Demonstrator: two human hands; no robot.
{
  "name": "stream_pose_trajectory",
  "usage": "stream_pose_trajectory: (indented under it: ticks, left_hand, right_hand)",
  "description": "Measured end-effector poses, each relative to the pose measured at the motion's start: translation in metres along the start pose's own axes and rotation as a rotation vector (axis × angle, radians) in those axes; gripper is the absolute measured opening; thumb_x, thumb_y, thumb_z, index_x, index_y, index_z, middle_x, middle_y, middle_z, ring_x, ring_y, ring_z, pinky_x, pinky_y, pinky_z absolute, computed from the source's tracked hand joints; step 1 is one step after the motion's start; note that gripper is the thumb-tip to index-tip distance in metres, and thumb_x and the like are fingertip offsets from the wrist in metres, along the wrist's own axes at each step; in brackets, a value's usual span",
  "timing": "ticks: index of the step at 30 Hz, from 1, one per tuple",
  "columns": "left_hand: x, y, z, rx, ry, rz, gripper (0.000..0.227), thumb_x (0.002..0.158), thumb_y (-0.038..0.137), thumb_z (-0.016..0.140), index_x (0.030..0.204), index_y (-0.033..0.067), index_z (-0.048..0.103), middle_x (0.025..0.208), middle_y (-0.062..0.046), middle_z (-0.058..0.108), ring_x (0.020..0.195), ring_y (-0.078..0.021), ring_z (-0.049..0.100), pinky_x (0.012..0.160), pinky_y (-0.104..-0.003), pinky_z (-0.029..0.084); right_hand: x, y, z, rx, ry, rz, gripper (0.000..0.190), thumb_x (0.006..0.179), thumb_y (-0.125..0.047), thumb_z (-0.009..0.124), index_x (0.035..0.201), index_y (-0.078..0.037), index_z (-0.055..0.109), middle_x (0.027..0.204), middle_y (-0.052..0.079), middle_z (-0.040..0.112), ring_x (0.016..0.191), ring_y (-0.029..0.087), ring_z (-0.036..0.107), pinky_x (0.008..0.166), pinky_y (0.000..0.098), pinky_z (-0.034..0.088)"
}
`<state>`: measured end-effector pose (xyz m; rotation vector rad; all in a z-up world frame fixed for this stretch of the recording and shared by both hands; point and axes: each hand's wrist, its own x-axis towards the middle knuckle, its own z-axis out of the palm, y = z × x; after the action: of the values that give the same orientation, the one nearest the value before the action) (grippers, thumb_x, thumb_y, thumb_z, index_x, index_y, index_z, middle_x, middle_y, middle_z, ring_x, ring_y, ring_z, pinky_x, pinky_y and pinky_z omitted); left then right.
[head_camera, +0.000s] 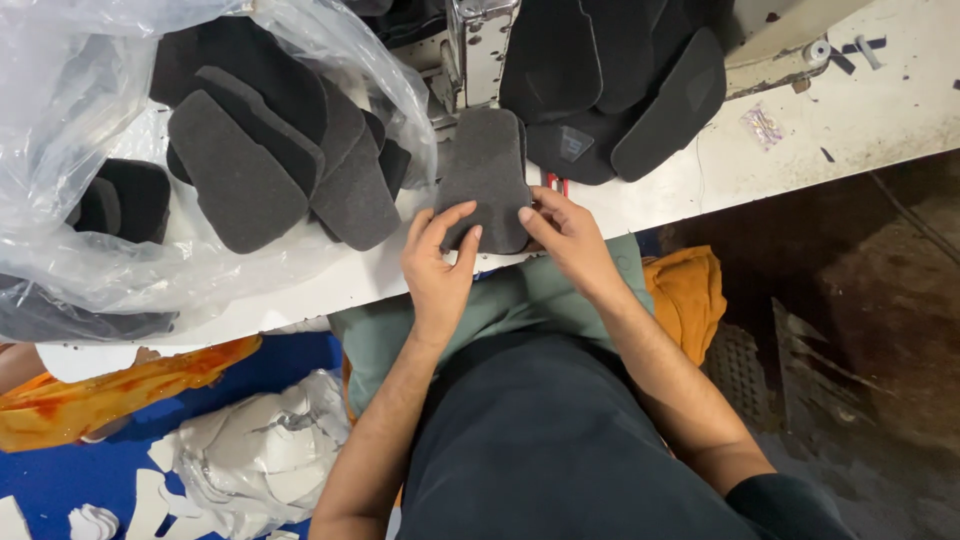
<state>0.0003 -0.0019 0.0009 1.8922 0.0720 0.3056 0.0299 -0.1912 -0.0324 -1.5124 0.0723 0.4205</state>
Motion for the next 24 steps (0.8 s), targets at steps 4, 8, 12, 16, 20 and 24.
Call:
stream_pose_trajectory:
  ticks: [4, 8, 12, 16, 20, 24]
  left_hand:
    - [-0.002, -0.004, -0.002, 0.04, -0.003, -0.037, 0.029, 0.087, 0.001, 0.078, 0.115, 0.0074, 0.074, 0.098, -0.009, 0.063, 0.089, -0.024, 0.064, 0.077, -0.032, 0.051]
    - [-0.003, 0.016, -0.015, 0.11, -0.013, 0.067, 0.032, 0.088, 0.004, 0.078, 0.12, 0.0081, 0.071, 0.116, -0.014, 0.062, 0.106, -0.0296, 0.063, 0.091, -0.035, 0.05]
    - [0.005, 0.047, -0.031, 0.148, -0.008, 0.188, 0.04, 0.089, 0.005, 0.078, 0.127, 0.0065, 0.067, 0.134, -0.021, 0.056, 0.123, -0.0342, 0.056, 0.105, -0.036, 0.044]
    - [0.02, 0.05, -0.05, -0.134, -0.157, 0.078, 0.04, 0.091, 0.004, 0.074, 0.13, 0.0051, 0.066, 0.134, -0.017, 0.061, 0.129, -0.0297, 0.057, 0.112, -0.034, 0.042]
    - [0.04, 0.076, -0.061, -0.291, -0.278, 0.003, 0.039, 0.093, 0.0, 0.071, 0.132, 0.0037, 0.067, 0.131, -0.013, 0.068, 0.124, -0.0229, 0.064, 0.108, -0.03, 0.048]
    - [0.06, 0.1, -0.05, -0.131, -0.081, 0.133, 0.044, 0.092, -0.002, 0.071, 0.136, 0.0029, 0.065, 0.131, -0.013, 0.068, 0.121, -0.0226, 0.067, 0.106, -0.03, 0.05]
  right_hand:
    - [0.001, 0.004, 0.002, -0.109, 0.016, -0.077, 0.029, 0.105, -0.014, 0.063, 0.129, 0.003, 0.064, 0.095, 0.0, 0.067, 0.083, 0.005, 0.057, 0.072, 0.021, 0.048]
    - [-0.003, 0.0, 0.003, -0.094, 0.023, -0.065, 0.029, 0.103, -0.013, 0.063, 0.127, 0.003, 0.063, 0.092, -0.002, 0.066, 0.081, 0.004, 0.057, 0.071, 0.0209, 0.048]
    - [-0.011, -0.022, -0.004, -0.097, -0.028, -0.094, 0.032, 0.101, -0.011, 0.064, 0.13, 0.003, 0.063, 0.095, -0.002, 0.065, 0.085, 0.005, 0.057, 0.074, 0.0215, 0.048]
    - [-0.016, -0.06, -0.005, -0.063, -0.134, -0.112, 0.031, 0.103, -0.01, 0.064, 0.13, 0.003, 0.063, 0.099, -0.001, 0.065, 0.087, 0.006, 0.057, 0.075, 0.0225, 0.048]
    - [0.0, -0.124, 0.006, -0.077, -0.237, -0.172, 0.034, 0.102, -0.009, 0.061, 0.135, 0.001, 0.059, 0.101, 0.001, 0.07, 0.085, 0.007, 0.064, 0.072, 0.0242, 0.054]
    - [0.024, -0.172, 0.016, -0.203, -0.221, -0.325, 0.052, 0.103, -0.006, 0.059, 0.151, -0.005, 0.039, 0.086, 0.004, 0.069, 0.065, 0.009, 0.065, 0.055, 0.0249, 0.055]
